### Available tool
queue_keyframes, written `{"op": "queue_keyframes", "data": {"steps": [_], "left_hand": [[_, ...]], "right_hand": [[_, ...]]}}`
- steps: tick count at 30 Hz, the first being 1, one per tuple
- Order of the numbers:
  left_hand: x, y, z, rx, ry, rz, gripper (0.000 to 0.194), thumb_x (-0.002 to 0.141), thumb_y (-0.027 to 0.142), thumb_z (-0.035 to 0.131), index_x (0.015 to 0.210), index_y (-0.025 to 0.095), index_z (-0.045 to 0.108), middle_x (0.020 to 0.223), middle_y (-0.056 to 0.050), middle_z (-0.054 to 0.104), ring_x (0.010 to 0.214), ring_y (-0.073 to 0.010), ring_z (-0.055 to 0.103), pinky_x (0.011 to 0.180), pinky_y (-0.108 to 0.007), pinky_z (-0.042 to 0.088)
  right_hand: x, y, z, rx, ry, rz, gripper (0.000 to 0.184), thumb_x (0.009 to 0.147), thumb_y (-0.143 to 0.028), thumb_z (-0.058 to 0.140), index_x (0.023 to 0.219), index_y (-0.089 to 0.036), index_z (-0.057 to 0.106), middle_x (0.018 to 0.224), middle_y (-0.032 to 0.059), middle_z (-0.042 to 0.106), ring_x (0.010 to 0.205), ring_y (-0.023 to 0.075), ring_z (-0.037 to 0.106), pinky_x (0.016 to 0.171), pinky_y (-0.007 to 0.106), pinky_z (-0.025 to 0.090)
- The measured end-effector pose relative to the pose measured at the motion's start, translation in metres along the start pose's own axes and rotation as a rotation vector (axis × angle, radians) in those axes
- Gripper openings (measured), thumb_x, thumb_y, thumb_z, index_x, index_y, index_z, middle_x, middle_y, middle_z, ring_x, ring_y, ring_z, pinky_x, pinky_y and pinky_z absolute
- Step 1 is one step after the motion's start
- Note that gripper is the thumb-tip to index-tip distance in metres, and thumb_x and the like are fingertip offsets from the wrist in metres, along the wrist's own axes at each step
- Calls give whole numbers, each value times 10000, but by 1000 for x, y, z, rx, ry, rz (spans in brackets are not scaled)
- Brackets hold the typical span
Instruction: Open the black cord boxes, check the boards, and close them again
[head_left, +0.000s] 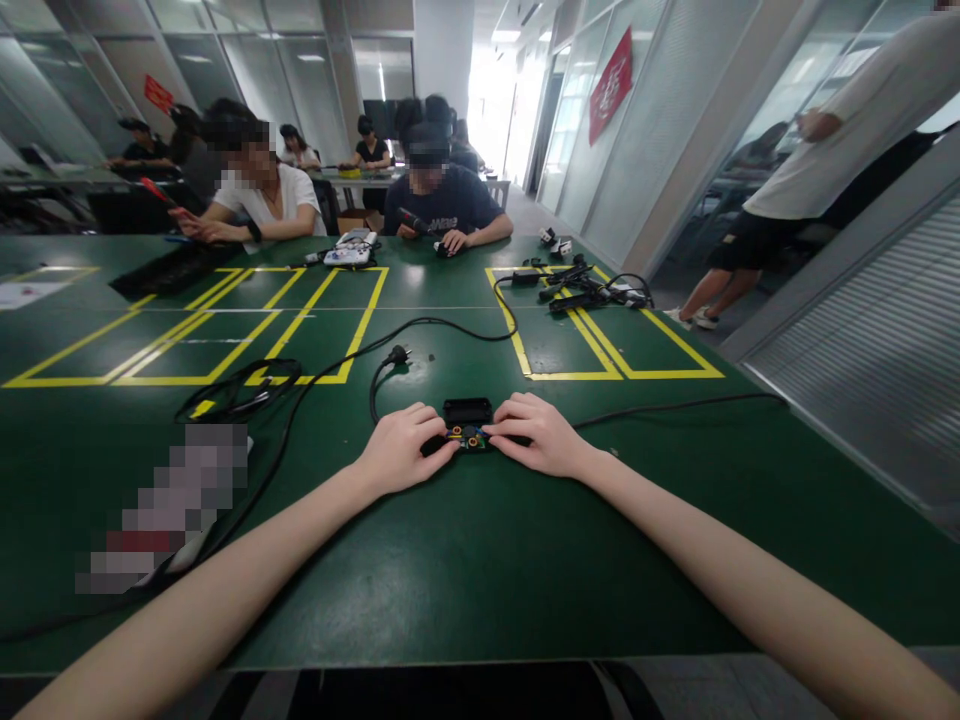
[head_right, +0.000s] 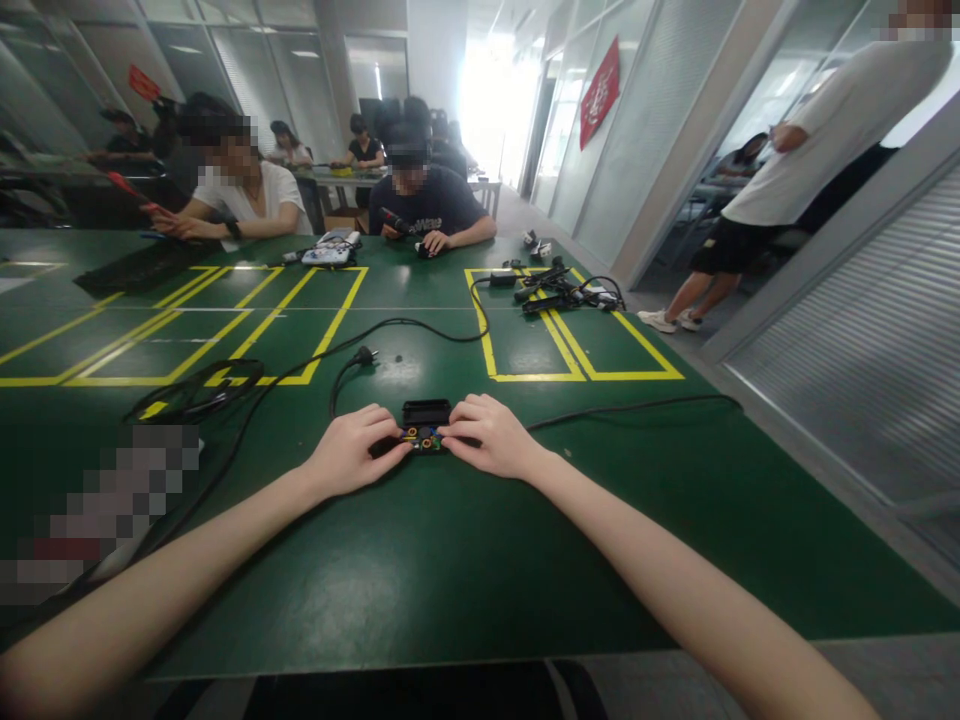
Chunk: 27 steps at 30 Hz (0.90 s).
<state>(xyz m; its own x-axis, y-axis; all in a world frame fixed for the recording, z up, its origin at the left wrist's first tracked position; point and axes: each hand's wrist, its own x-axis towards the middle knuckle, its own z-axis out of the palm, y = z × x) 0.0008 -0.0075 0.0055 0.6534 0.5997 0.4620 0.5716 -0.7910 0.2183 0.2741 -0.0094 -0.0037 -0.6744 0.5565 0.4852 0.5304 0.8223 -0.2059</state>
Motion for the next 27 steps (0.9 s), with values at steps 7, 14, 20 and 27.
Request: {"op": "queue_keyframes", "data": {"steps": [7, 14, 20, 27], "left_hand": [[0, -5, 3, -52, 88, -125, 212, 1010, 317, 548, 1069, 201, 714, 986, -69, 723, 947, -216, 658, 859, -346, 554], [1, -11, 9, -48, -46, -129, 302, 979, 371, 627, 1223, 233, 741, 1308, -117, 718, 1252, -310, 617, 1056, -534, 507], [2, -9, 6, -90, -29, -74, 236, 963, 314, 641, 1137, 226, 774, 1219, -113, 749, 1166, -283, 672, 996, -486, 558], [-2, -8, 5, -160, 46, -77, 159, 944, 312, 671, 1025, 218, 770, 1261, -113, 698, 1123, -252, 694, 985, -420, 589]], "right_hand": [[0, 8, 11, 37, 49, 239, 495, 1005, -406, 584, 1474, -245, 578, 1327, 158, 627, 1205, 316, 597, 1024, 539, 510], [4, 14, 18, 208, 16, 376, 340, 989, -356, 607, 1295, -241, 701, 1305, 113, 697, 1161, 283, 609, 1033, 517, 497], [12, 10, 27, 280, 68, 547, 329, 919, -311, 664, 1226, -206, 719, 1051, 61, 679, 795, 177, 618, 803, 362, 546], [16, -9, 31, 148, 106, 551, 185, 931, -255, 627, 1089, -211, 712, 974, 56, 656, 863, 202, 620, 806, 348, 508]]}}
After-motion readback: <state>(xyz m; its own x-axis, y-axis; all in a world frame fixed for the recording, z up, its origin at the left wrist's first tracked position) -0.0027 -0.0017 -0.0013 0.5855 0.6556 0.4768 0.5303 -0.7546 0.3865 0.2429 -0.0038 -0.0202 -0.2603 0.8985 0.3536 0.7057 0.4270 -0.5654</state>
